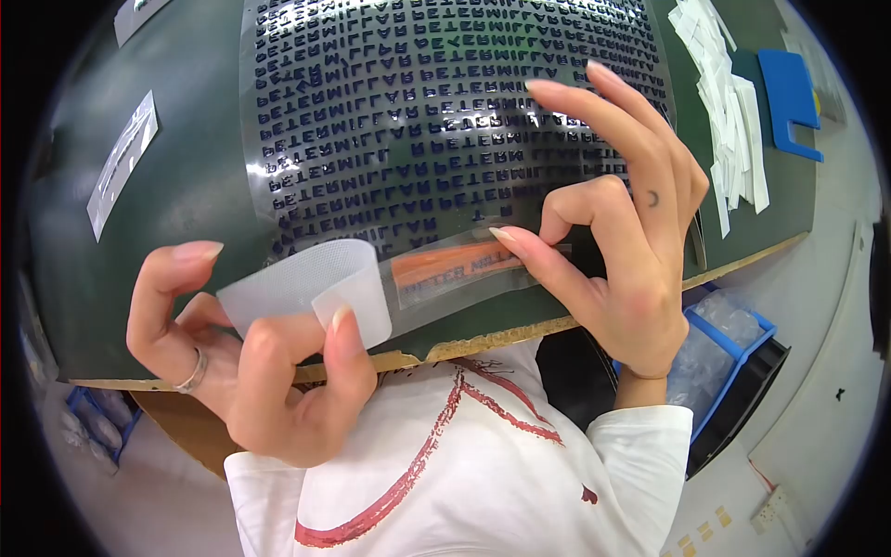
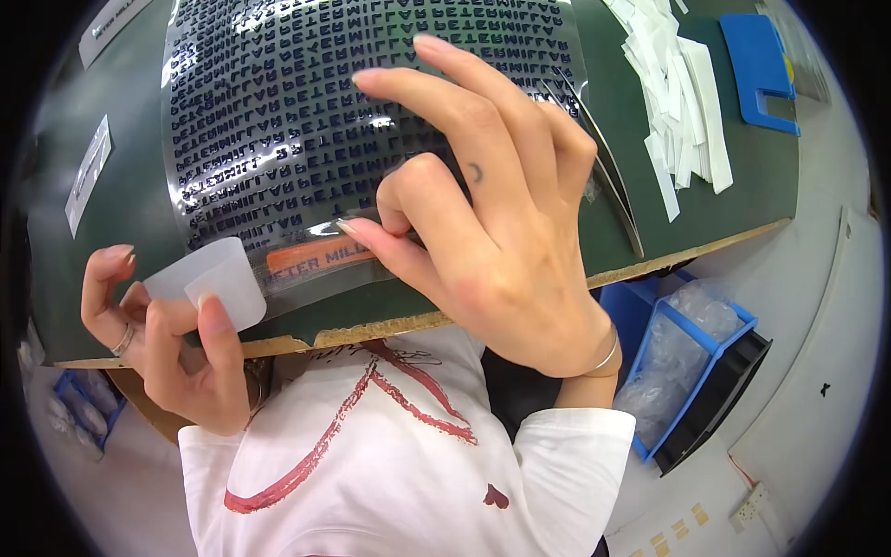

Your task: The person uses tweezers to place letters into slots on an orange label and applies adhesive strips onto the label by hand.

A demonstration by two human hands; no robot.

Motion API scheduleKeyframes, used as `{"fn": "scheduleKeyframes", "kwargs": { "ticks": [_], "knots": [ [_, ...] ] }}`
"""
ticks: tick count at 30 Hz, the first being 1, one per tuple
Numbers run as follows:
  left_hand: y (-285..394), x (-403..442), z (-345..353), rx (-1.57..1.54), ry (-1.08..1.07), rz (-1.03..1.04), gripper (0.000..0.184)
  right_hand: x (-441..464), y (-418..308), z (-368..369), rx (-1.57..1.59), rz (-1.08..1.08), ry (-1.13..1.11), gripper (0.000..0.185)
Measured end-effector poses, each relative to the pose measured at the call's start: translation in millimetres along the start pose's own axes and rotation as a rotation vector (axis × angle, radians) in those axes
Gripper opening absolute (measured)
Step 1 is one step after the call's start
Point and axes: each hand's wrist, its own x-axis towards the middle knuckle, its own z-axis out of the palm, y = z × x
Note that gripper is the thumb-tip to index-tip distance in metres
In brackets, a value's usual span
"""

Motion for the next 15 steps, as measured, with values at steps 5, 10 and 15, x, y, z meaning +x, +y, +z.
{"fn": "scheduleKeyframes", "kwargs": {
  "ticks": [5, 10, 15],
  "knots": [
    [1, 2, -7, -0.060, 0.027, 0.116, 0.011, -7, -2, -1, 0.000, 0.043, 0.068, 0.031],
    [1, 5, -15, -0.383, -0.095, 0.244, 0.005, -23, -1, -19, 0.493, -0.029, 0.228, 0.038],
    [15, 13, -24, -0.786, -0.486, 0.067, 0.022, -32, -10, -26, 0.615, 0.188, 0.129, 0.050]
  ]
}}
